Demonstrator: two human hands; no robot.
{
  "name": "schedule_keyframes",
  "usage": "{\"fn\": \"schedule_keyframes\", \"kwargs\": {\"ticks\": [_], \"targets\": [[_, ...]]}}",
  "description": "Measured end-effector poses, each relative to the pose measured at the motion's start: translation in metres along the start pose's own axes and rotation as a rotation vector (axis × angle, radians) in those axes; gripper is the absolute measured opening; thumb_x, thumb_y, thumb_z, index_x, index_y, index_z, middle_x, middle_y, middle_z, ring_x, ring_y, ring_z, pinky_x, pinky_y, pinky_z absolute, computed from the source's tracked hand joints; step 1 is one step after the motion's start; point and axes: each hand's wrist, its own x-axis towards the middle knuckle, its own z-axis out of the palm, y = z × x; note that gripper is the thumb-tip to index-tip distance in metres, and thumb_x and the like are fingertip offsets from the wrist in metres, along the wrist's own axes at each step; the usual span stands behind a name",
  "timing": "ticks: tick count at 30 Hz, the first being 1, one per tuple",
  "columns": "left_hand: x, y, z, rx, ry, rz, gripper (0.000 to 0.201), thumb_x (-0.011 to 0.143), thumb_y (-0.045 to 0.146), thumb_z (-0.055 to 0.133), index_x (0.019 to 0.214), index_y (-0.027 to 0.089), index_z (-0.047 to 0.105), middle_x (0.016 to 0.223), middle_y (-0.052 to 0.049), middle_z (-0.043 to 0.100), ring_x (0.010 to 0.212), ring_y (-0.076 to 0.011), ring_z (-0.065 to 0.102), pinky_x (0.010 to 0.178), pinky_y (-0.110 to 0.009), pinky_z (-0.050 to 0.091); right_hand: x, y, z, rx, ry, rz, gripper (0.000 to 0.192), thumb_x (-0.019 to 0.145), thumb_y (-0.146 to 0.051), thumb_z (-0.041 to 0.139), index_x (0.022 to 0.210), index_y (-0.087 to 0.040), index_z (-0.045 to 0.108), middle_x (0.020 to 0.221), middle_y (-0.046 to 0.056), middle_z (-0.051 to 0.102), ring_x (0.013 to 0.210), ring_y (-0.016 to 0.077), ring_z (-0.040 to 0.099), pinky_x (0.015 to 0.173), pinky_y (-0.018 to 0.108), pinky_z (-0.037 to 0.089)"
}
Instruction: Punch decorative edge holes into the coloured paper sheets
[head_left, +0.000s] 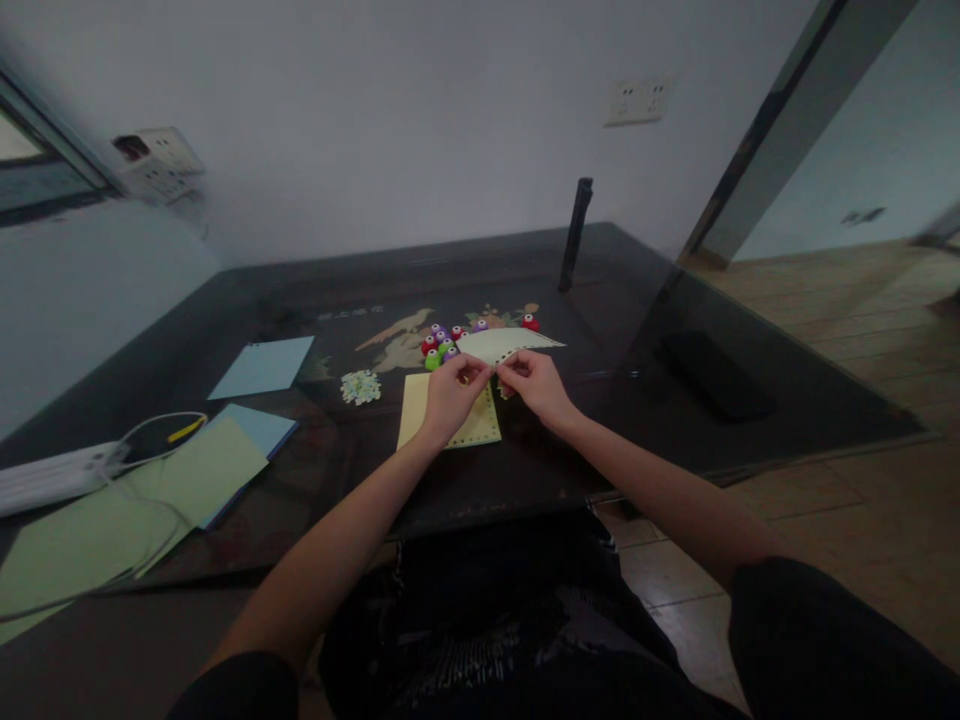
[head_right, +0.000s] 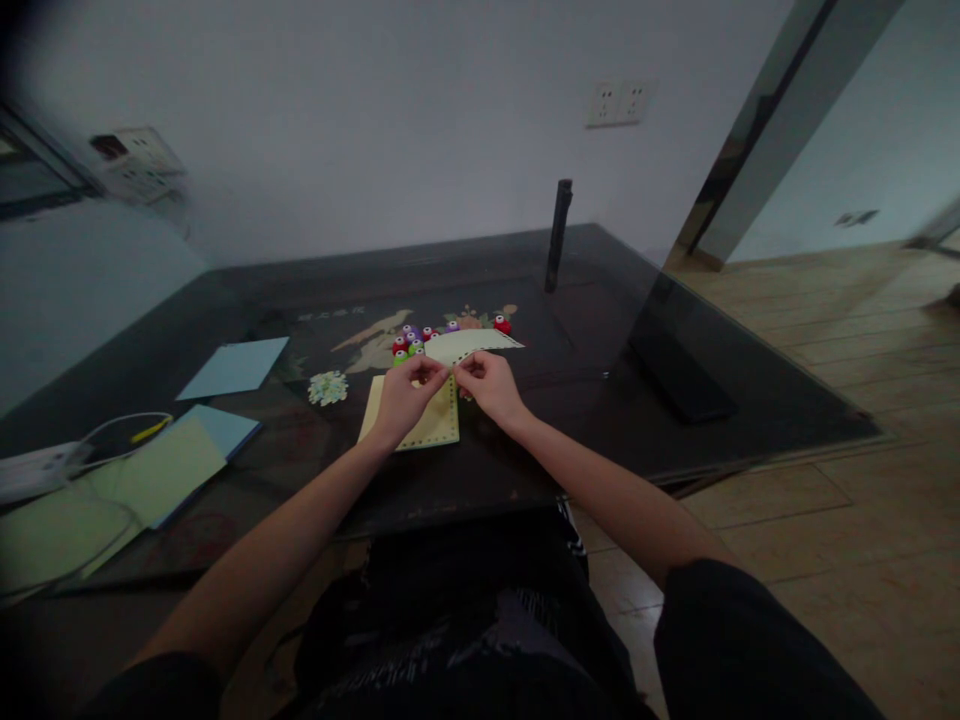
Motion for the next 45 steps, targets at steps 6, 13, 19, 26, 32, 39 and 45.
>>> {"fn": "schedule_keyframes", "kwargs": {"ticks": [6, 13, 19, 26, 32, 39, 45], "targets": [[0.000, 0.000, 0.002, -0.057, 0.013, -0.022, 0.008, 0.077, 0.023, 0.062, 0.073, 0.017, 0.061, 0.066, 0.001, 0.060, 0.061, -0.0118, 0.051, 0.059, -0.025, 0.041, -0.001, -0.001, 0.000, 0.011, 0.006, 0.033, 0.022, 0.072, -0.038, 0.064, 0.069, -0.019, 0.054, 0.057, -0.001, 0.058, 0.048, 0.0099, 0.053, 0.050, 0.026, 0.046], [0.003, -0.004, -0.001, -0.176, 0.062, -0.040, 0.009, 0.079, 0.026, 0.061, 0.081, 0.018, 0.061, 0.077, -0.002, 0.063, 0.069, -0.0128, 0.057, 0.066, -0.026, 0.046, 0.003, -0.008, -0.008, 0.063, 0.096, -0.002, 0.023, 0.073, -0.040, 0.064, 0.069, -0.020, 0.052, 0.058, -0.001, 0.057, 0.048, 0.0103, 0.053, 0.048, 0.025, 0.045], [0.006, -0.019, 0.004, -0.048, -0.028, 0.011, 0.006, 0.079, 0.023, 0.061, 0.077, 0.017, 0.062, 0.075, -0.001, 0.062, 0.066, -0.0123, 0.054, 0.064, -0.026, 0.044, 0.010, -0.016, -0.021, 0.092, 0.239, -0.065, 0.023, 0.074, -0.040, 0.064, 0.073, -0.020, 0.052, 0.070, 0.001, 0.061, 0.056, 0.0111, 0.056, 0.049, 0.024, 0.043], [0.007, -0.033, 0.016, 0.263, -0.219, 0.163, 0.005, 0.077, 0.015, 0.063, 0.077, 0.018, 0.067, 0.074, -0.002, 0.063, 0.070, -0.0145, 0.055, 0.066, -0.026, 0.042, 0.011, -0.014, -0.021, 0.119, 0.223, -0.108, 0.026, 0.072, -0.042, 0.067, 0.072, -0.020, 0.053, 0.066, 0.000, 0.060, 0.053, 0.0101, 0.056, 0.046, 0.023, 0.042], [0.006, -0.037, 0.019, 0.336, -0.284, 0.144, 0.009, 0.079, 0.018, 0.062, 0.082, 0.016, 0.071, 0.076, -0.003, 0.065, 0.071, -0.0152, 0.057, 0.067, -0.026, 0.043, 0.011, -0.012, -0.019, 0.147, 0.182, -0.104, 0.027, 0.069, -0.042, 0.070, 0.069, -0.019, 0.054, 0.060, -0.002, 0.059, 0.049, 0.0090, 0.055, 0.044, 0.021, 0.042], [0.007, -0.030, 0.016, 0.232, -0.275, 0.092, 0.015, 0.081, 0.019, 0.059, 0.088, 0.017, 0.072, 0.079, -0.005, 0.066, 0.074, -0.0166, 0.057, 0.071, -0.028, 0.043, 0.010, -0.014, -0.019, 0.140, 0.170, -0.091, 0.025, 0.070, -0.039, 0.069, 0.069, -0.019, 0.054, 0.061, -0.002, 0.060, 0.050, 0.0092, 0.055, 0.045, 0.022, 0.042], [0.016, -0.020, 0.008, -0.568, -0.182, -0.331, 0.039, 0.088, 0.046, 0.047, 0.092, 0.014, 0.068, 0.087, -0.009, 0.069, 0.076, -0.0175, 0.062, 0.073, -0.030, 0.047, 0.005, -0.019, -0.018, 0.088, 0.051, -0.096, 0.023, 0.071, -0.038, 0.067, 0.069, -0.019, 0.055, 0.062, -0.001, 0.060, 0.052, 0.0104, 0.056, 0.050, 0.024, 0.043]]}}
